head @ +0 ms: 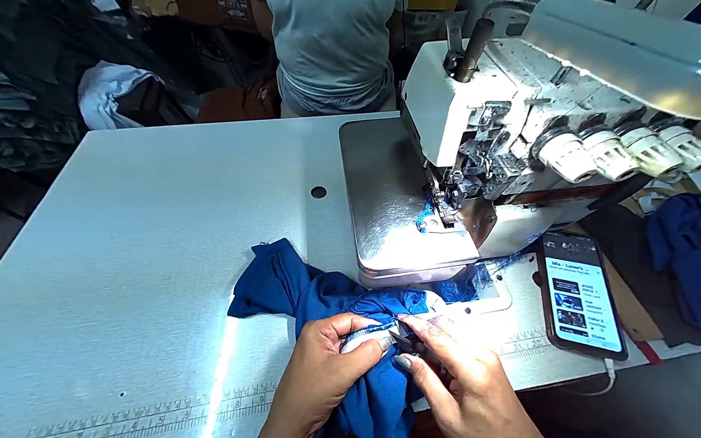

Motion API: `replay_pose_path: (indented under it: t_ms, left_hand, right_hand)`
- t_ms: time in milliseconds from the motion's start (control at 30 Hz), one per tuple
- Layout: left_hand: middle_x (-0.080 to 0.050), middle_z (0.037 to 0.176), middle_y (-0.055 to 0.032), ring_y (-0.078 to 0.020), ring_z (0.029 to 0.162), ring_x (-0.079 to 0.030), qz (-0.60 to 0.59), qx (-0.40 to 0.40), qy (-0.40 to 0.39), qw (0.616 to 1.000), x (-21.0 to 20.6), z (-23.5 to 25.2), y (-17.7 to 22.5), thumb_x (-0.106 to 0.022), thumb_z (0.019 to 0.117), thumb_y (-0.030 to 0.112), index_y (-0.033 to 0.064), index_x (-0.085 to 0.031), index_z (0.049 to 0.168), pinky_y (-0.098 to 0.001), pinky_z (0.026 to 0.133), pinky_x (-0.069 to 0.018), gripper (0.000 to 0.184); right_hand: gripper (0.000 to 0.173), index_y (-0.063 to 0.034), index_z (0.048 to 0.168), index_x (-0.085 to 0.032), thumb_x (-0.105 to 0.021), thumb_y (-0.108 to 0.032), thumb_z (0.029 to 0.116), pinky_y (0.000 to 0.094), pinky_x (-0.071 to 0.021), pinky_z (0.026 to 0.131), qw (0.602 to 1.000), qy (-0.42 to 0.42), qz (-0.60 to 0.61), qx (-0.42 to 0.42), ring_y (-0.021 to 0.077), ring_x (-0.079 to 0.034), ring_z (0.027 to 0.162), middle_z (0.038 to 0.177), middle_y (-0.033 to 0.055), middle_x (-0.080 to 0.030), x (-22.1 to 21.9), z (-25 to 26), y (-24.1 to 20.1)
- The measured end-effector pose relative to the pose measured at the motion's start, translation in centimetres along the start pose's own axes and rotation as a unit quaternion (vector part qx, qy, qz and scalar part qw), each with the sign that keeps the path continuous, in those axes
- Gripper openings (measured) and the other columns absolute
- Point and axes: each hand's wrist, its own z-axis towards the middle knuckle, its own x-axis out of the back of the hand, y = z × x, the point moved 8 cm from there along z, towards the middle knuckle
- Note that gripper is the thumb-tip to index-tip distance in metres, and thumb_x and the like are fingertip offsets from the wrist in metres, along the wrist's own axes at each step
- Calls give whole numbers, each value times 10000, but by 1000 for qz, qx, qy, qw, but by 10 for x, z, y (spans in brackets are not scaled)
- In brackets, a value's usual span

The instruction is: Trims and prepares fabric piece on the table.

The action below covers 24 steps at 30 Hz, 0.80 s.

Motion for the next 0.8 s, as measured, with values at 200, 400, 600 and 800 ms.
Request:
replay_pose_path:
  t_ms: [200, 400, 600, 800]
  left_hand:
    - [-733, 760, -8, -36, 698, -689, -41, 14, -19, 999, -1, 0, 1, -743, 835, 67, 65, -761, 857, -186, 663, -574, 29]
    - [-729, 745, -10, -32, 691, -687, -69, 29, -37, 997, -1, 2, 1, -753, 835, 59, 76, -756, 832, -185, 667, -573, 17]
    - [-735, 762, -21, -45, 698, -690, -43, 6, -18, 999, 1, 0, 2, -755, 822, 50, 65, -769, 852, -188, 655, -575, 36]
    - [-738, 768, 5, -32, 710, -692, 18, -36, -1, 999, 2, -1, 1, -742, 825, 100, 88, -773, 848, -185, 653, -574, 40]
  right_hand:
    - [289, 37, 1196, -705, -649, -103, 950, 163, -552, 881, 995, 57, 77, 23, 50, -683, 963, 1076, 111, -736, -6, -3, 0]
    - [267, 15, 1172, -729, -707, -78, 922, 193, -572, 895, 983, 97, 155, 22, 64, -699, 986, 1077, 96, -746, -10, -7, 10]
    - [326, 64, 1183, -716, -728, 3, 863, 198, -593, 838, 952, 97, 285, -62, 50, -702, 907, 1093, 92, -751, -13, -7, 17]
    - [290, 60, 1163, -727, -697, -25, 887, 188, -592, 827, 974, 74, 212, -31, 43, -695, 877, 1008, 76, -751, -3, 1, 3]
